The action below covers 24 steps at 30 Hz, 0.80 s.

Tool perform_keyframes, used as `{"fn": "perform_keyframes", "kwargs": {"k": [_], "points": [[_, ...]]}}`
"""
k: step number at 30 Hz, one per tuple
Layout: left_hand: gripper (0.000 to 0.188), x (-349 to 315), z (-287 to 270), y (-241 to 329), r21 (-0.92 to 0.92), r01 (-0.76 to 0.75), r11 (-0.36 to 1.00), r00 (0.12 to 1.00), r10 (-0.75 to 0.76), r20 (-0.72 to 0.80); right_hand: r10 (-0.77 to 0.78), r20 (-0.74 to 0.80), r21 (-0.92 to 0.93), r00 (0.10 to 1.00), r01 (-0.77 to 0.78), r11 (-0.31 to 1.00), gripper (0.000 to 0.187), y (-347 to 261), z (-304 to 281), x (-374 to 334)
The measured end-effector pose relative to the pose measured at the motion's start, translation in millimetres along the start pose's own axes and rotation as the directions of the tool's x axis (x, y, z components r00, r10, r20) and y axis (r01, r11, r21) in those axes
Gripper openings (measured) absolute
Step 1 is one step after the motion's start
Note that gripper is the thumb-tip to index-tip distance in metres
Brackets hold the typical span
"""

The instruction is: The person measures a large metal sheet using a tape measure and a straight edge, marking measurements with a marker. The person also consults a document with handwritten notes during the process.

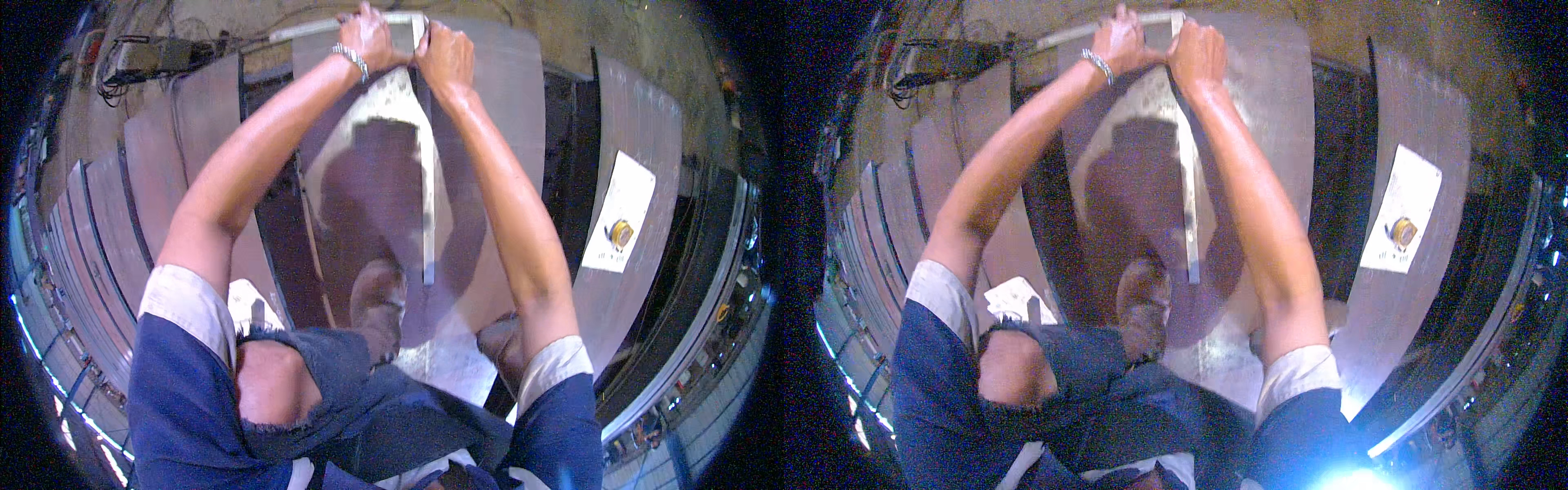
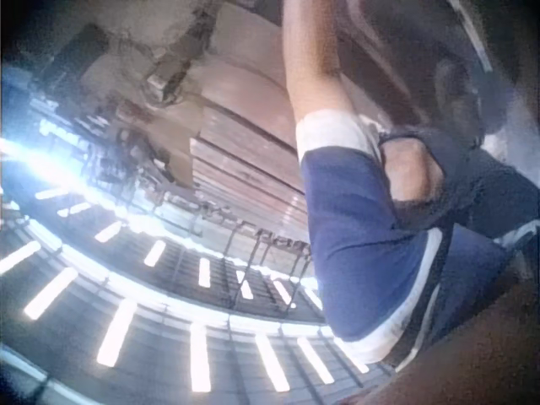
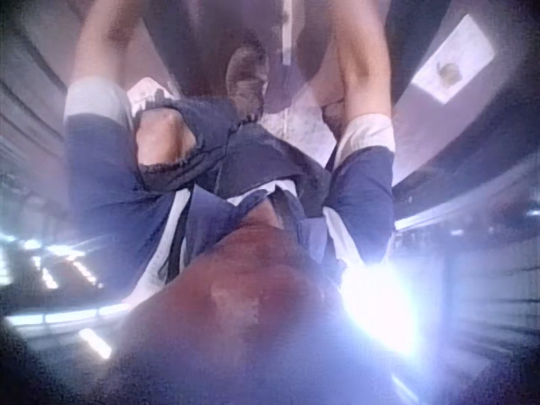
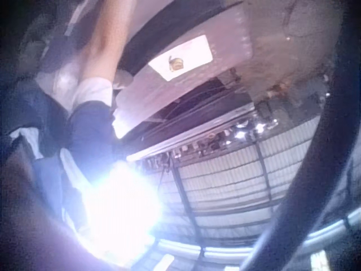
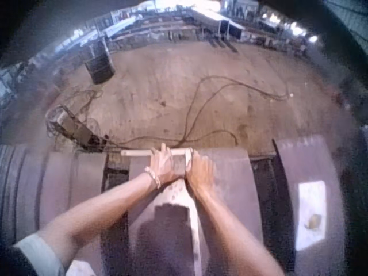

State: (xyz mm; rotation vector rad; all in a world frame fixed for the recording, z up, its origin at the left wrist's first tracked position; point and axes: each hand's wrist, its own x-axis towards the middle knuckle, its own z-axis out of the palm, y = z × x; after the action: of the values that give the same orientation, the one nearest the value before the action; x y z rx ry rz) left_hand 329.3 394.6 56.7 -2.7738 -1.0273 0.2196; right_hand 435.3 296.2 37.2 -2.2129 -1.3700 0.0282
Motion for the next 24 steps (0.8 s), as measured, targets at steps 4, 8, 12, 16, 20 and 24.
{"fn": "perform_keyframes", "kwargs": {"k": [4,8,12,16,20,24], "points": [[0.124,-7,9,15,0.052,-0.07,0.996,0.975,0.057,0.215,-0.014,0.142,0.067,0.99,0.005,0.998,0.015,1,-36,-73],[0.136,4,-1,7,-0.002,0.026,1.0,0.983,-0.025,0.182,0.128,0.411,0.032,0.902,-0.155,0.987,0.027,-20,-105,-189],[0.135,1,5,-5,-0.03,0.046,0.998,0.977,-0.039,0.21,0.206,0.656,0.002,0.726,-0.275,0.961,0.042,-36,-162,-308],[0.134,2,-8,5,-0.154,0.071,0.985,0.986,-0.047,0.158,0.271,0.79,-0.122,0.55,-0.292,0.949,0.037,-38,-196,-358],[0.136,8,1,0,-0.101,0.03,0.994,0.991,-0.016,0.134,0.376,0.596,0.027,0.71,-0.485,0.874,0.027,-39,-205,-321],[0.137,9,-3,-2,-0.15,0.011,0.989,0.989,0.011,0.146,0.491,0.521,0.065,0.699,-0.606,0.793,0.02,-33,-222,-298]]}}
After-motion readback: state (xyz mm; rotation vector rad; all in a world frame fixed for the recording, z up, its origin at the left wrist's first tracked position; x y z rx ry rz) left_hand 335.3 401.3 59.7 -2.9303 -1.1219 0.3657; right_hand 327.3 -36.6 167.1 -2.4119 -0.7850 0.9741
